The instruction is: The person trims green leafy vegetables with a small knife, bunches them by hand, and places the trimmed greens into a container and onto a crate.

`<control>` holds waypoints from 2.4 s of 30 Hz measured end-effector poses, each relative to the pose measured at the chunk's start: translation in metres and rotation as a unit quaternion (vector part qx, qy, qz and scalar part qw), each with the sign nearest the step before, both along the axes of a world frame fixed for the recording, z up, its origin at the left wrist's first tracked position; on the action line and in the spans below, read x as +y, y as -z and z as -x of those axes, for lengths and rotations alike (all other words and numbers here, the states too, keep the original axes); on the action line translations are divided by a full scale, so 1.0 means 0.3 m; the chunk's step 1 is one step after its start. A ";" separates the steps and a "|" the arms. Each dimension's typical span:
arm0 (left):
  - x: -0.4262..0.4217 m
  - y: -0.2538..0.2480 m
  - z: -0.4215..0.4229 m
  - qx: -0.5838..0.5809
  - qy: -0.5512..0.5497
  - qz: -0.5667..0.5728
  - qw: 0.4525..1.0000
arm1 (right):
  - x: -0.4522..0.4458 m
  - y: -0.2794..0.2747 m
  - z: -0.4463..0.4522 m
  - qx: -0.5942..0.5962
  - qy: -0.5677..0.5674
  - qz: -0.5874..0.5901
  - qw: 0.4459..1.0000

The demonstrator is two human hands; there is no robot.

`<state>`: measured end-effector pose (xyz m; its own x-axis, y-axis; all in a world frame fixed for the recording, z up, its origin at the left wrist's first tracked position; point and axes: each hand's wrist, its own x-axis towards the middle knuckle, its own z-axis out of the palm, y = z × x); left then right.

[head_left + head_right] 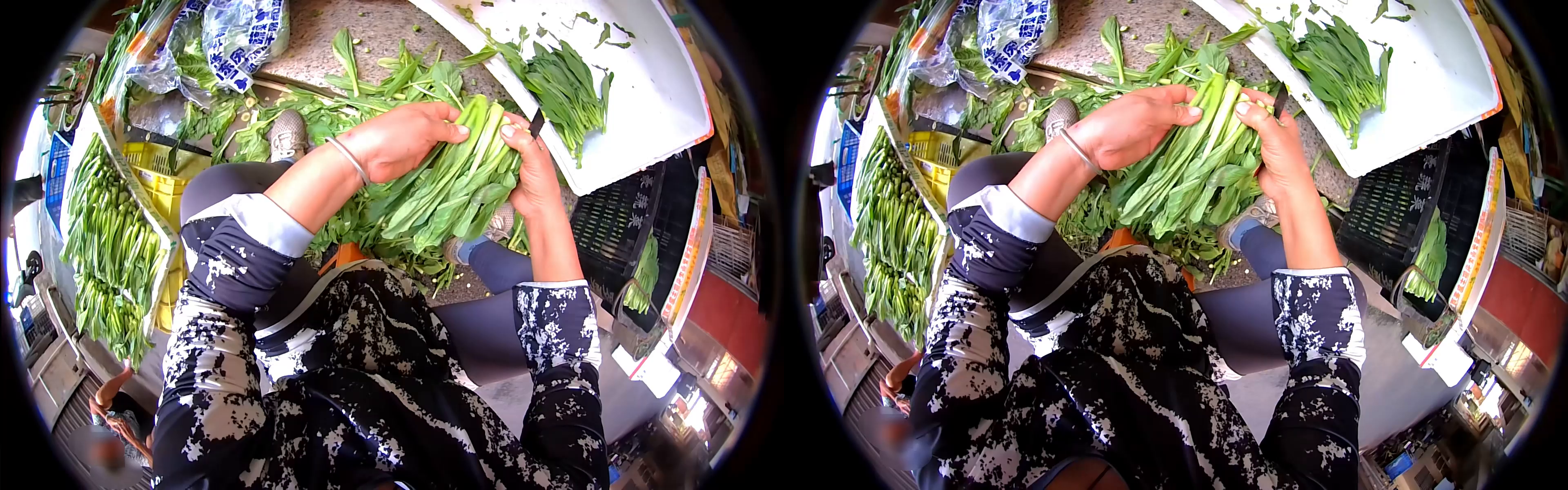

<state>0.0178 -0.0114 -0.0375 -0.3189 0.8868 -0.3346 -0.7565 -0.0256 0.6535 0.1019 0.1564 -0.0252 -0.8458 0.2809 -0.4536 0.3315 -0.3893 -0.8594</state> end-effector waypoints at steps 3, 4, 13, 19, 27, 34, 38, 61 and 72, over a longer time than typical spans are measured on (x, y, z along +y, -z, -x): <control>-0.004 -0.001 -0.003 0.010 0.002 -0.010 1.000 | 0.002 0.018 0.002 0.014 0.002 0.012 1.000; 0.000 0.002 -0.005 0.009 -0.006 -0.014 1.000 | 0.000 0.021 0.003 0.019 0.011 0.021 1.000; 0.018 0.018 -0.019 0.047 -0.030 -0.002 0.998 | -0.027 -0.006 0.001 0.009 -0.020 0.030 0.999; 0.034 0.032 -0.031 0.145 -0.017 0.048 0.988 | -0.021 -0.013 -0.015 -0.019 0.002 -0.017 1.000; 0.057 -0.014 -0.042 0.246 -0.068 0.085 0.963 | -0.011 -0.023 -0.001 0.040 0.040 -0.148 0.987; 0.085 -0.005 -0.114 0.515 -0.071 0.071 0.851 | -0.085 -0.073 0.025 0.040 0.076 -0.149 0.985; 0.066 -0.042 -0.092 0.521 -0.058 0.088 0.847 | -0.095 -0.081 0.029 0.059 0.096 -0.224 0.968; -1.024 -0.498 0.202 0.704 -0.405 0.344 0.472 | -0.214 0.020 0.098 0.080 -0.022 -0.177 0.981; -2.079 -0.418 -0.018 0.553 -0.258 0.785 0.111 | -0.311 0.238 -0.012 0.001 -0.121 -0.240 0.963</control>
